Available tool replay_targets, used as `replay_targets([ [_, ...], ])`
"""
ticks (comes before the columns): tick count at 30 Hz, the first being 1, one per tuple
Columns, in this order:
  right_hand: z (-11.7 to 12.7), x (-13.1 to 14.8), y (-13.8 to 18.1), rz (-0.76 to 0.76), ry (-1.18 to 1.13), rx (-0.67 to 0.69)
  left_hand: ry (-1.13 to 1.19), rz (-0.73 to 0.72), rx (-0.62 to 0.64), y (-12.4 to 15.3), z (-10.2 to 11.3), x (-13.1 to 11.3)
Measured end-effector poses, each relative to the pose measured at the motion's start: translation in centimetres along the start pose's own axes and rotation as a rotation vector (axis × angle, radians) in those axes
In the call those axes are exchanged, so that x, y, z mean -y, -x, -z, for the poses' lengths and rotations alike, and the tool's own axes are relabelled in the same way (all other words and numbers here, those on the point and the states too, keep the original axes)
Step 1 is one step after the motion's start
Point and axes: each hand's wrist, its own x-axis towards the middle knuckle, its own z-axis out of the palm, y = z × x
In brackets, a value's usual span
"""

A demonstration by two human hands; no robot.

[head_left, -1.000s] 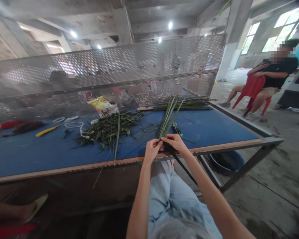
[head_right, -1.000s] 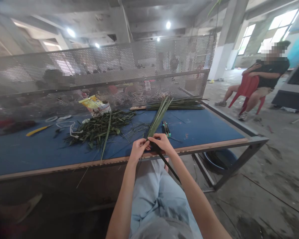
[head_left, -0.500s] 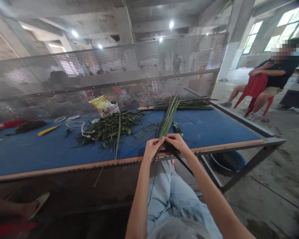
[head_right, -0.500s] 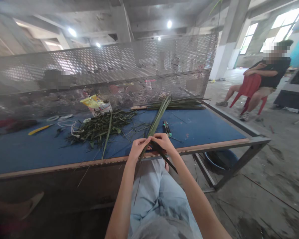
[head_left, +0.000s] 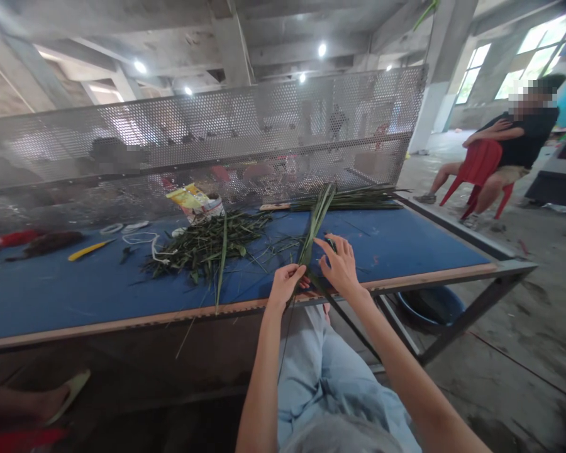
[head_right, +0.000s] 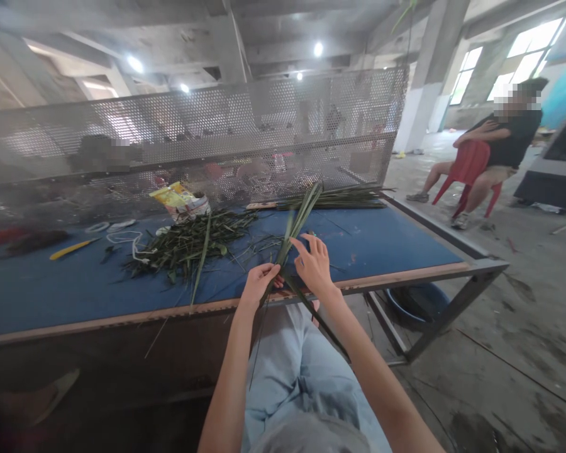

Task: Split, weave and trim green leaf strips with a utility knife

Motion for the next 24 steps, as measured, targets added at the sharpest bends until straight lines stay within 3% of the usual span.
replay_targets([
  [3,0.3,-0.3,-0.2,0.098,0.124,0.020,-0.016,0.004,0.041,0.1,0.3,-0.1],
  [6,0.3,-0.4,-0.6,0.102,0.147,0.003,-0.028,0.003,0.073,0.1,0.5,-0.1],
  [11,0.2,-0.4,-0.9,0.261,0.159,0.063,-0.029,0.006,0.059,0.2,0.3,-0.1],
  [15,0.1,-0.9,-0.4,0.199,0.123,0.007,0.040,-0.045,-0.019,0.2,0.1,0.2],
  [21,-0.6,-1.6,0.3,0.044,0.032,0.088,0.136,-0.100,-0.234,0.0,-0.1,0.3],
  [24,-0.7,-1.5,0.3,-0.009,-0.054,0.147,0.127,-0.104,-0.226,-0.1,0.0,0.2],
])
